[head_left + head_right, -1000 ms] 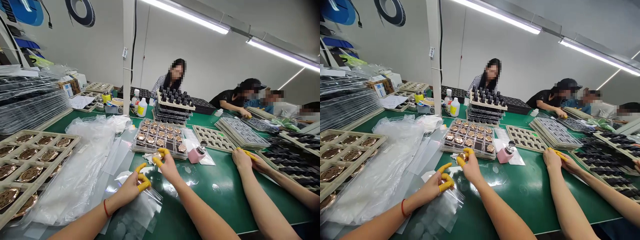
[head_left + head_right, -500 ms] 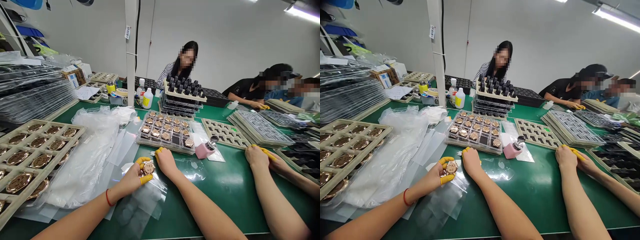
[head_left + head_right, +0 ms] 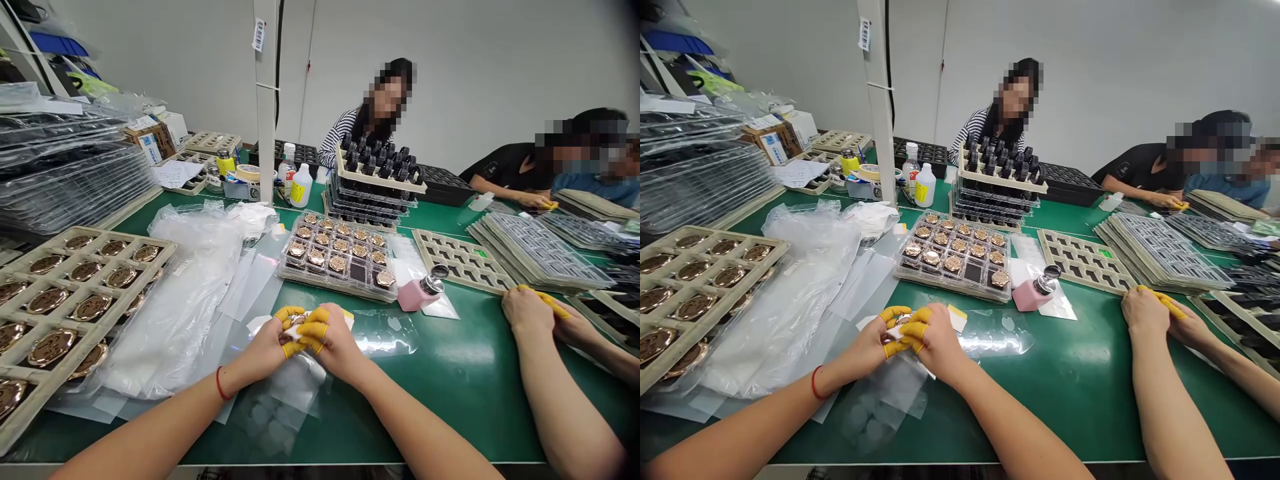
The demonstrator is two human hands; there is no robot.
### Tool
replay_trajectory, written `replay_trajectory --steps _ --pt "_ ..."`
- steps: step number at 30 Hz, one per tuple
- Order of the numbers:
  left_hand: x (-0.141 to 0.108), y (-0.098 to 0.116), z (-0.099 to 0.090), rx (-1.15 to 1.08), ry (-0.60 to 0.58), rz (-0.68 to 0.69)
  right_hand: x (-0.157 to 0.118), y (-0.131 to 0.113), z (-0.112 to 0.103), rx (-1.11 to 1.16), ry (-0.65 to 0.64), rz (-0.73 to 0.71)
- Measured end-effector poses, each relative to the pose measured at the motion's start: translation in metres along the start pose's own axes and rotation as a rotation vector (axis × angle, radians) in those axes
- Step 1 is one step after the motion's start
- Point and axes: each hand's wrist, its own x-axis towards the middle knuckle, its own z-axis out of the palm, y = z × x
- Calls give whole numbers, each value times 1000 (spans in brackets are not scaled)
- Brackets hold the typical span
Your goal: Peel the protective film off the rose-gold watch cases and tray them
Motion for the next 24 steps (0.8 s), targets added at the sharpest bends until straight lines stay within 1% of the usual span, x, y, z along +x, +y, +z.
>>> replay_trajectory --steps 2,3,4,6,8,9,11,13,15,17,19,22,24 --pt "0 1 1 50 -8 30 0 -2 2 -14 -18 -32" --pt "0 0 1 43 -12 26 1 -1 2 -19 -3 -13" --pt "0 0 2 16 -10 10 2 1 2 -14 28 32" --pt "1 -1 2 -52 16 -27 4 10 -2 23 106 173" --pt "1 -1 2 -78 53 -14 4 19 -7 60 159 334" --pt "1 -1 2 -76 66 5 4 22 -10 70 164 399" --pt "1 1 0 -64 76 49 4 24 -15 81 111 485" --pt "0 1 -1 -50 83 86 3 21 -18 133 -9 529" --pt "0 1 -2 -37 92 106 3 15 -19 226 -127 555" --pt "0 0 -3 -30 87 111 3 11 -18 323 -210 548" --pt "1 -1 -3 -30 77 108 3 8 -18 371 -242 514" --pt "2 -3 -3 -36 87 106 1 6 -18 358 -224 473" --pt "2 -3 -3 -43 101 104 0 5 -18 356 -237 475"
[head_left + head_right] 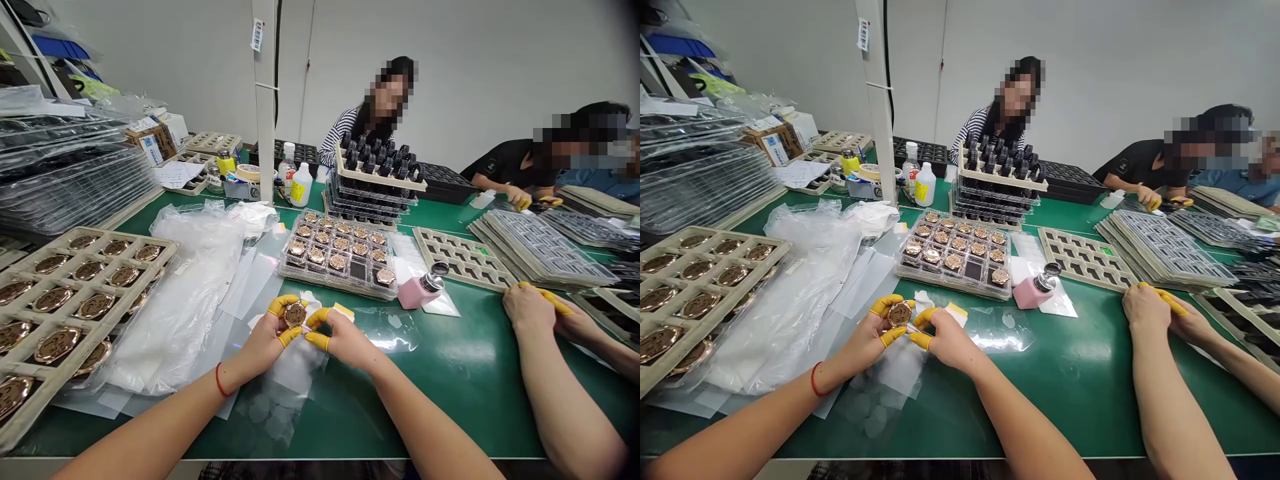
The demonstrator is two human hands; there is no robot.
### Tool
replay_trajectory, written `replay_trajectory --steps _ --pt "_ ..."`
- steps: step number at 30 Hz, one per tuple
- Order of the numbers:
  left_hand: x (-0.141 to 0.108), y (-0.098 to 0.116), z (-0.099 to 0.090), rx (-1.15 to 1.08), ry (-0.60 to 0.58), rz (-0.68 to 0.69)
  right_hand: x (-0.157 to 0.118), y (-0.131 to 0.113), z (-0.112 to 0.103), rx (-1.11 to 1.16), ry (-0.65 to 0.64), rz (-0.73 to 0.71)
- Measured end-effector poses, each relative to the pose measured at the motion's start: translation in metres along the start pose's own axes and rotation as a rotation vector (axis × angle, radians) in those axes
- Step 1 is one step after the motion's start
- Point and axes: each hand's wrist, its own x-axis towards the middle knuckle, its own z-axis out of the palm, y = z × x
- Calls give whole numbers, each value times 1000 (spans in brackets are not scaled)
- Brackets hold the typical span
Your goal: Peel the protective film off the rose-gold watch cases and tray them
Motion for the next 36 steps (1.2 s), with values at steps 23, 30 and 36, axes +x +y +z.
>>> replay_trajectory --steps 23,30,36 --pt "-1 -3 -2 154 5 -64 3 1 -14 91 87 130" --pt "-1 -1 1 65 -47 -74 1 -13 -11 646 76 195" --pt "-5 4 4 86 -99 -82 0 -23 1 755 -7 185"
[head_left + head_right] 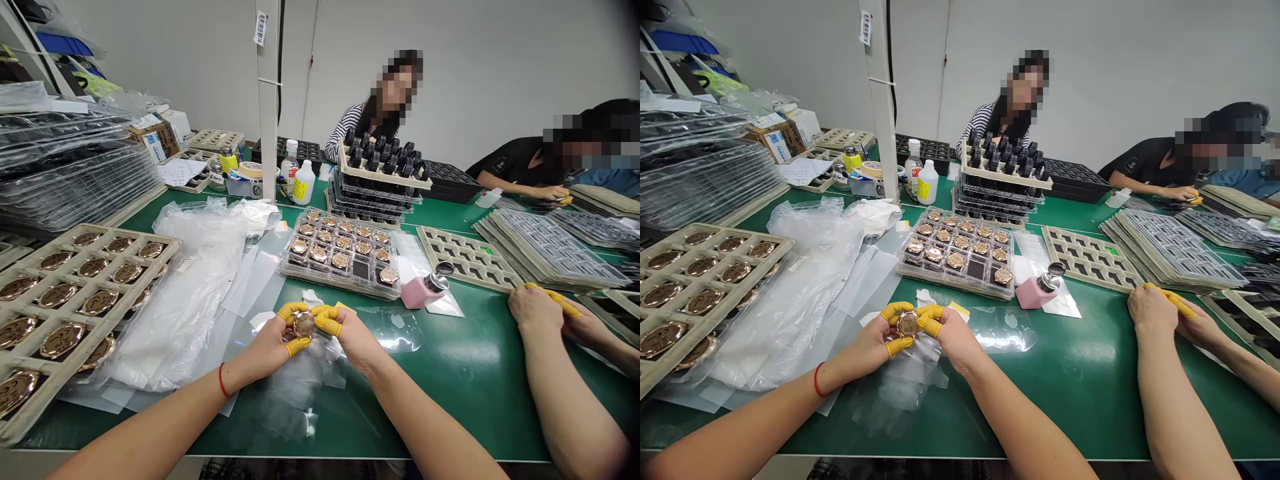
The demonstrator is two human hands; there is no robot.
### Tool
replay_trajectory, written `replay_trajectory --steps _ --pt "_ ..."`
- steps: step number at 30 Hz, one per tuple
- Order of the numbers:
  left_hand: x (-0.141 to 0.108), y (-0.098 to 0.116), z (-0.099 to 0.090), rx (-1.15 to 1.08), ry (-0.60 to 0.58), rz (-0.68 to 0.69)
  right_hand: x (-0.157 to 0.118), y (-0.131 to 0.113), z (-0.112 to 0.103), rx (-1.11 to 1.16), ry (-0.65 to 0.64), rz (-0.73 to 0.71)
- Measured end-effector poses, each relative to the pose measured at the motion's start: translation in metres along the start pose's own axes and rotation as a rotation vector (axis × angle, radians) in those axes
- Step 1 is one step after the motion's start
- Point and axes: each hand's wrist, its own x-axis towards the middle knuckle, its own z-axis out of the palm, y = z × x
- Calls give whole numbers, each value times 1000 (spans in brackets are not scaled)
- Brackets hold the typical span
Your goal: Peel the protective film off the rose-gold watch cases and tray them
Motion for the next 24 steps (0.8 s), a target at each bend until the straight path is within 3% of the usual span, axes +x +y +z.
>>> replay_trajectory --steps 24 --pt "-3 5 0 33 -46 -6 1 -1 -2 -164 55 63"
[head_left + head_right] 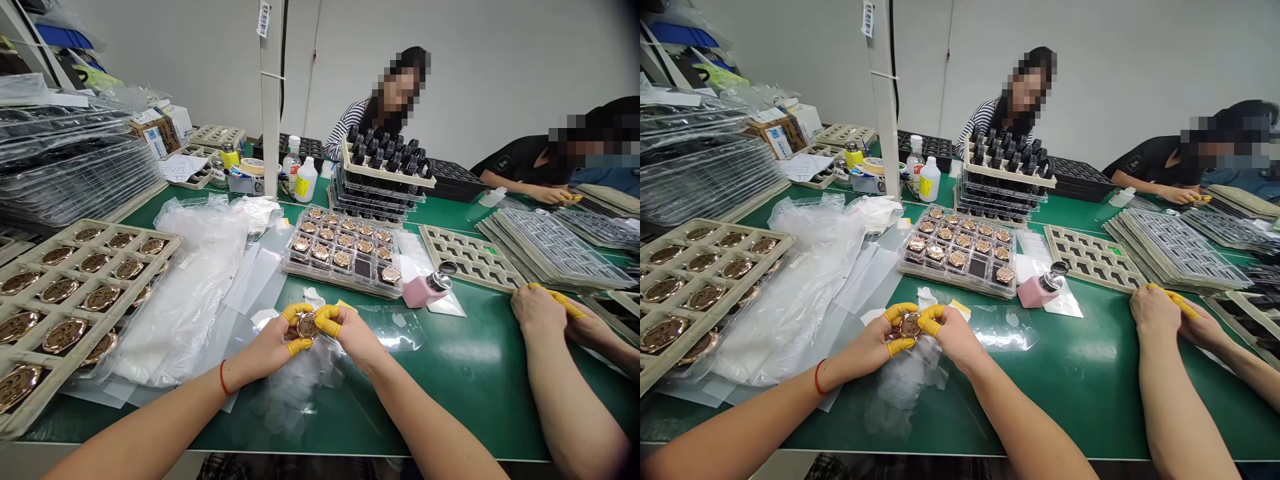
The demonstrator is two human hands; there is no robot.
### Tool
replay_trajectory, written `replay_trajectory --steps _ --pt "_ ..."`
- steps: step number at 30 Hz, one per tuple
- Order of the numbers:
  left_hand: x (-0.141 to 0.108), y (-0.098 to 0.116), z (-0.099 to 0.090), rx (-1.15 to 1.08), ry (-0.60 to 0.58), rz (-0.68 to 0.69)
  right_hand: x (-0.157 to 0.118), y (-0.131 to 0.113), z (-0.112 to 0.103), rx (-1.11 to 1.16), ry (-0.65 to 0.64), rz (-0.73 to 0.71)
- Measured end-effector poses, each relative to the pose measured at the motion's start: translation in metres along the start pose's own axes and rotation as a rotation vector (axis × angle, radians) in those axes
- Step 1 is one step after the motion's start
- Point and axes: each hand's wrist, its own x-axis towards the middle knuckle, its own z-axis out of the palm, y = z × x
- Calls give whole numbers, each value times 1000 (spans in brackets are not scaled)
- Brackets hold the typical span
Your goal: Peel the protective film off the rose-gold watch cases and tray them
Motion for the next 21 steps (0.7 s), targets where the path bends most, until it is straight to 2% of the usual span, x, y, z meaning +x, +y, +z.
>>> replay_trajectory --steps 3,5,10,13,16,21 --pt "1 -1 0 -2 -2 -2 0 3 1 -37 0 -23" --pt "2 -3 0 10 15 -8 -1 3 -2 -169 36 -59" --pt "4 -9 1 -66 18 -54 -2 9 -32 -863 347 -213" --pt "6 -13 3 -98 -23 -83 0 25 -54 -1212 457 -125" --pt "9 -18 3 -45 -26 -106 -1 43 -63 -1293 430 -37" --pt "10 -24 3 25 16 -95 -2 51 -66 -1213 399 -100"
